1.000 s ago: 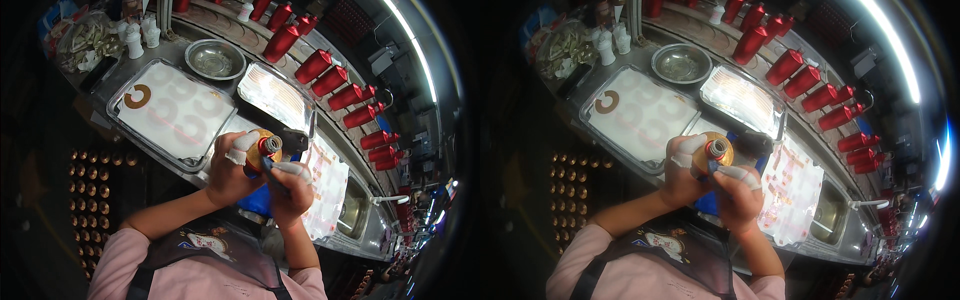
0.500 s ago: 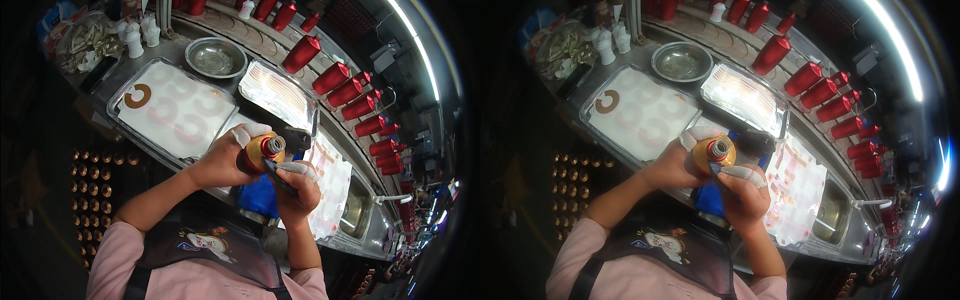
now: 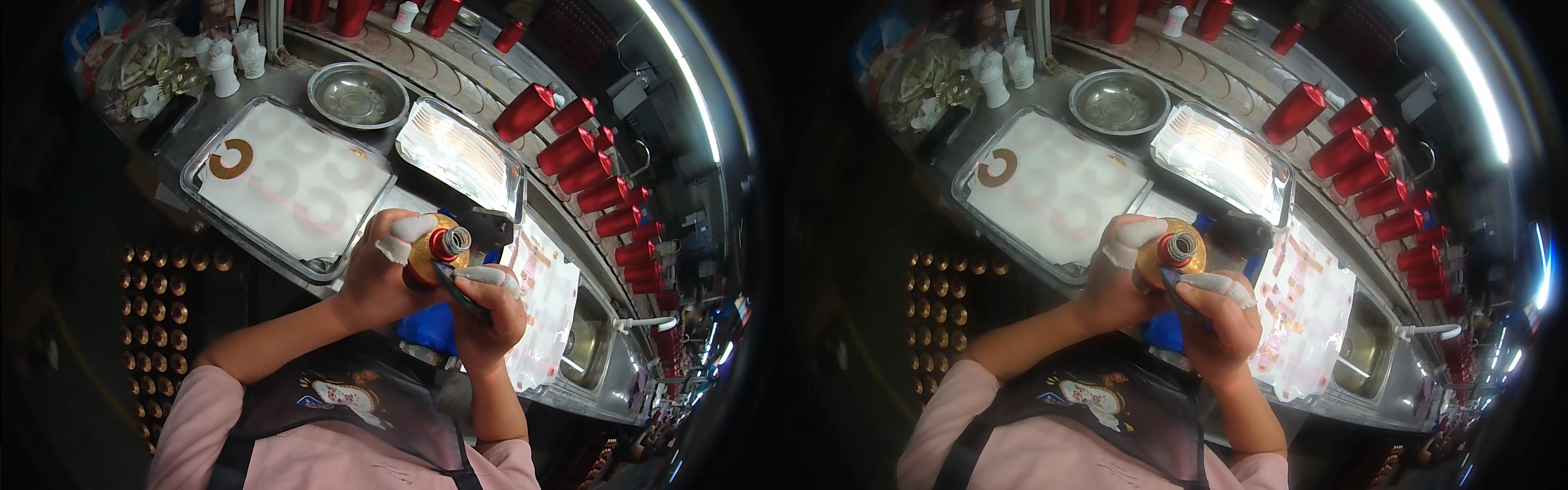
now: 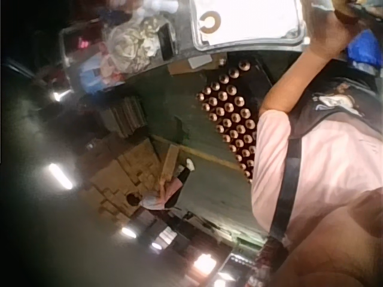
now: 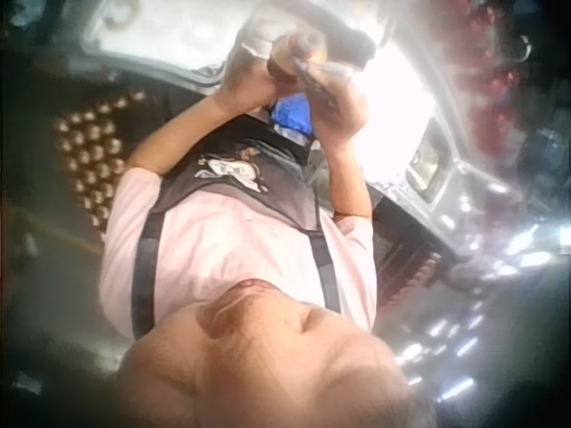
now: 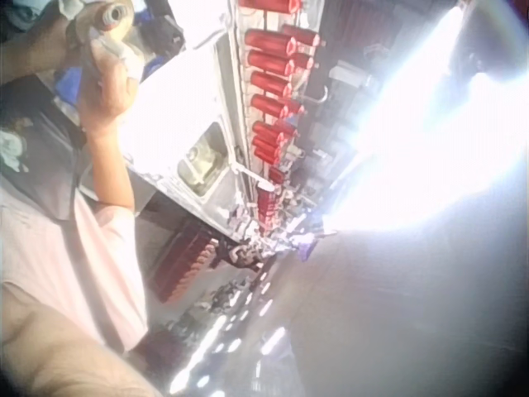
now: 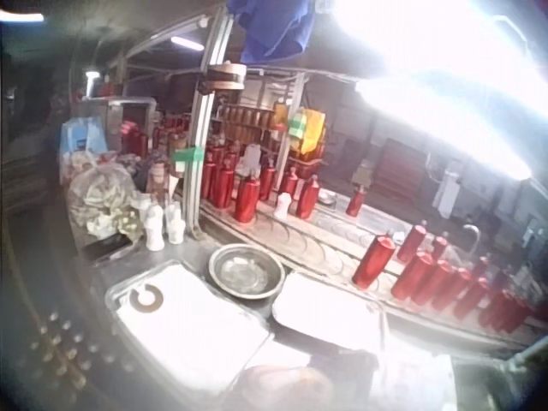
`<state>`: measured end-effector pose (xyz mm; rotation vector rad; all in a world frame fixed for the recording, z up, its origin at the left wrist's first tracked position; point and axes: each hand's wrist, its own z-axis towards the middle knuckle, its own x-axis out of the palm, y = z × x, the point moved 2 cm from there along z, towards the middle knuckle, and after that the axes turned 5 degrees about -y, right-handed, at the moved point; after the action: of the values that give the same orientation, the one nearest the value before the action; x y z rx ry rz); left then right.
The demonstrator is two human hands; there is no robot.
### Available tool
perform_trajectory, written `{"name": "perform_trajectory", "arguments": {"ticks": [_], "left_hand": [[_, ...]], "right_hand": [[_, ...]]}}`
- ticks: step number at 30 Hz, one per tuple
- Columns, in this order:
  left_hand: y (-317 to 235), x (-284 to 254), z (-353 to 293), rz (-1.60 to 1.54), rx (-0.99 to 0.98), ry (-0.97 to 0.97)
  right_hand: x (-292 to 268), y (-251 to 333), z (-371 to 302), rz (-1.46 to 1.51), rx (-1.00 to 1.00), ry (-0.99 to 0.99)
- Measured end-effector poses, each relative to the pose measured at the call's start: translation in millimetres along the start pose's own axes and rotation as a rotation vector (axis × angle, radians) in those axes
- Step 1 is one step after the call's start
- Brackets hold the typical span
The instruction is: The person applies a red label to a red cylindrical bottle, smooths it with a blue card, and wipes the surface with a white cloth. They repeat this process on multiple bottles, placing finished units on a nearby tray.
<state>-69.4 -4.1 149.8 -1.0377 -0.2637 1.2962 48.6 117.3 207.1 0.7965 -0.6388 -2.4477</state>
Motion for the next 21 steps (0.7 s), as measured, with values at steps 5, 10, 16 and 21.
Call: {"name": "perform_trajectory", "arguments": {"ticks": [5, 10, 16, 21], "left_hand": [[3.0, 2.9, 1.8, -0.190, -0.034, 0.176], [1.8, 1.8, -6.9, -0.222, -0.123, 0.002], [-0.8, 0.6, -10.3, 0.037, 0.052, 0.060], [3.3, -4.8, 7.1, -0.343, 0.049, 0.029]], "right_hand": [[0.6, 3.4, 0.4, -0.021, 0.002, 0.004], [1.6, 5.2, -2.1, -0.013, 0.041, 0.015], [0.0, 7.8, -4.7, -0.054, 0.074, 0.038], [1.3, 7.6, -4.0, -0.046, 0.077, -0.006]]}}
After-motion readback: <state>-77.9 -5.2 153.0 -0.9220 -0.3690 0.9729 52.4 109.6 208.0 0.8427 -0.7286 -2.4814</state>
